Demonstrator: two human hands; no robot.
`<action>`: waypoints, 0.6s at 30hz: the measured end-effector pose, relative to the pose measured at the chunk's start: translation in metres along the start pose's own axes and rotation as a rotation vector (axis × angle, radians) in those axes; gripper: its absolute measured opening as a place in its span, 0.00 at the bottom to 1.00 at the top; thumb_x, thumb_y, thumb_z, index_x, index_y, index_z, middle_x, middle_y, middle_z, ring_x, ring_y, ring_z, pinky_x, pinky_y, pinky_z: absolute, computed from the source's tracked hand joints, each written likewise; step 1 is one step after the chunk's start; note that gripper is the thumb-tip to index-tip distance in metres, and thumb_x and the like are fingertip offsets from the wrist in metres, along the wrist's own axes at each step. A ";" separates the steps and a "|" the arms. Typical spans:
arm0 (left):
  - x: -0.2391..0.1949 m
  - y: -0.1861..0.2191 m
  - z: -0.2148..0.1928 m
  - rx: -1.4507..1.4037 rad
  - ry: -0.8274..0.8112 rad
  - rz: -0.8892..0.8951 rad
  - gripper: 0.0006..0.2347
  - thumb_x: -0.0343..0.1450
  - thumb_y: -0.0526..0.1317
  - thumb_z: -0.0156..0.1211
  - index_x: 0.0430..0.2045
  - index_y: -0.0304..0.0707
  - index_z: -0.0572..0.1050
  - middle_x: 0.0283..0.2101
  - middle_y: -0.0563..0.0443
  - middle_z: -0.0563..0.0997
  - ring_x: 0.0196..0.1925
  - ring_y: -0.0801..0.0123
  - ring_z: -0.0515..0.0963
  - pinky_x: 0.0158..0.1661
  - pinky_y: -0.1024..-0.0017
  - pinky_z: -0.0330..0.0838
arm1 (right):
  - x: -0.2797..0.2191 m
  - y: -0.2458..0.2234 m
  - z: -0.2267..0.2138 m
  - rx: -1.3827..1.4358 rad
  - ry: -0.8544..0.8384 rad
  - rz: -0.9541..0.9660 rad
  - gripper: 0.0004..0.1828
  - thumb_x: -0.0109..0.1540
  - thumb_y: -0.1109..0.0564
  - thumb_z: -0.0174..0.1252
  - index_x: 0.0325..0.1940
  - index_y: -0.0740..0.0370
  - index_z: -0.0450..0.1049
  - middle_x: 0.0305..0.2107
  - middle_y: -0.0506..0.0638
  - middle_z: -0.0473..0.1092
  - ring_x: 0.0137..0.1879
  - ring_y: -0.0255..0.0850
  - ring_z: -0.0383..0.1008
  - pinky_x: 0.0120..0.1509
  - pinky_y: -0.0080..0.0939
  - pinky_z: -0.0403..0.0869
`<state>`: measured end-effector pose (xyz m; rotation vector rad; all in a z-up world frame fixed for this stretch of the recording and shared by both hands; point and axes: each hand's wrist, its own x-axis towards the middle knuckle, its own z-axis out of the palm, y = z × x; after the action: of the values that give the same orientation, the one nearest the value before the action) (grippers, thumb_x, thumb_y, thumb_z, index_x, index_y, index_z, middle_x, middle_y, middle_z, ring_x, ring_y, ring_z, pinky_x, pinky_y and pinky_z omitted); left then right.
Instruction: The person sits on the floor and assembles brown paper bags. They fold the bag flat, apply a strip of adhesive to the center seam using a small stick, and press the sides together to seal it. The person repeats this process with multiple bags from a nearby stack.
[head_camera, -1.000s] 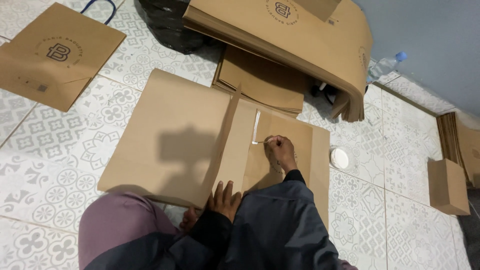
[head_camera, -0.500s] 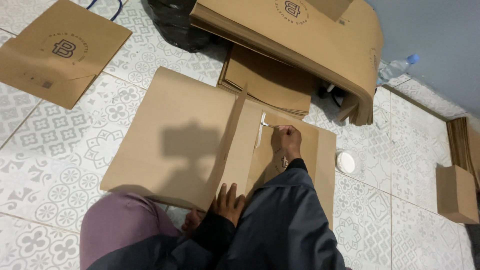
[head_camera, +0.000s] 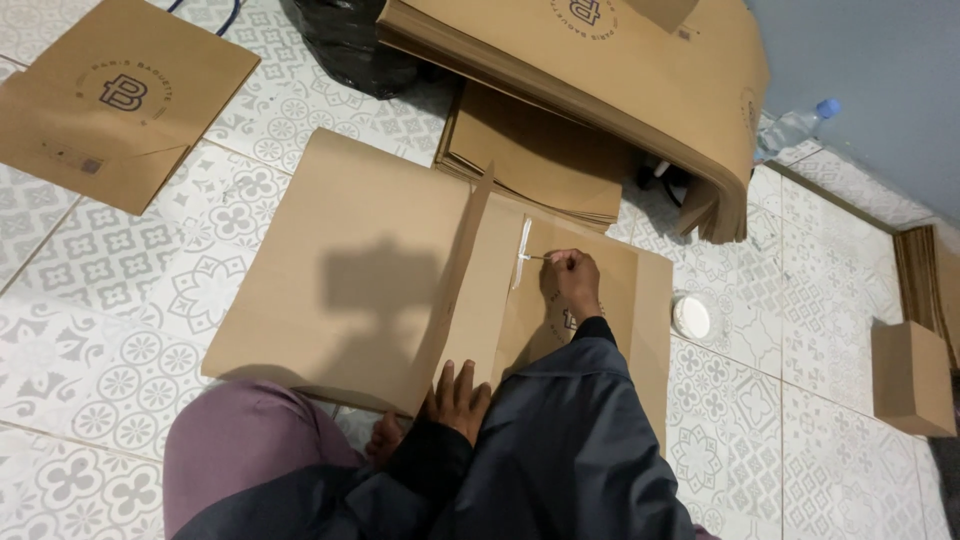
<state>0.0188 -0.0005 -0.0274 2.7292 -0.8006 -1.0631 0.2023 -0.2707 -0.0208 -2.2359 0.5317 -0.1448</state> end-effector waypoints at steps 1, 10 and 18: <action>-0.004 -0.001 -0.006 0.002 0.001 0.003 0.26 0.77 0.39 0.38 0.72 0.58 0.42 0.78 0.46 0.24 0.78 0.40 0.23 0.70 0.38 0.32 | 0.000 0.006 0.000 0.000 0.004 0.001 0.11 0.65 0.59 0.50 0.37 0.52 0.79 0.42 0.43 0.80 0.51 0.38 0.78 0.59 0.40 0.72; -0.006 -0.004 -0.005 -0.033 0.029 0.015 0.27 0.75 0.35 0.43 0.69 0.56 0.42 0.78 0.46 0.24 0.78 0.40 0.23 0.71 0.35 0.29 | -0.036 0.020 -0.004 -0.027 -0.004 -0.062 0.11 0.64 0.61 0.52 0.37 0.53 0.80 0.40 0.45 0.78 0.47 0.40 0.76 0.55 0.40 0.74; 0.006 -0.012 0.014 -0.006 0.057 0.082 0.27 0.79 0.43 0.43 0.73 0.53 0.39 0.77 0.37 0.27 0.77 0.36 0.27 0.69 0.32 0.28 | -0.072 0.014 -0.007 -0.090 -0.075 0.005 0.06 0.66 0.58 0.56 0.43 0.56 0.79 0.43 0.61 0.70 0.56 0.61 0.74 0.55 0.56 0.76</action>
<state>0.0184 0.0081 -0.0453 2.6833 -0.8906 -0.9654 0.1309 -0.2535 -0.0218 -2.3169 0.5124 -0.0345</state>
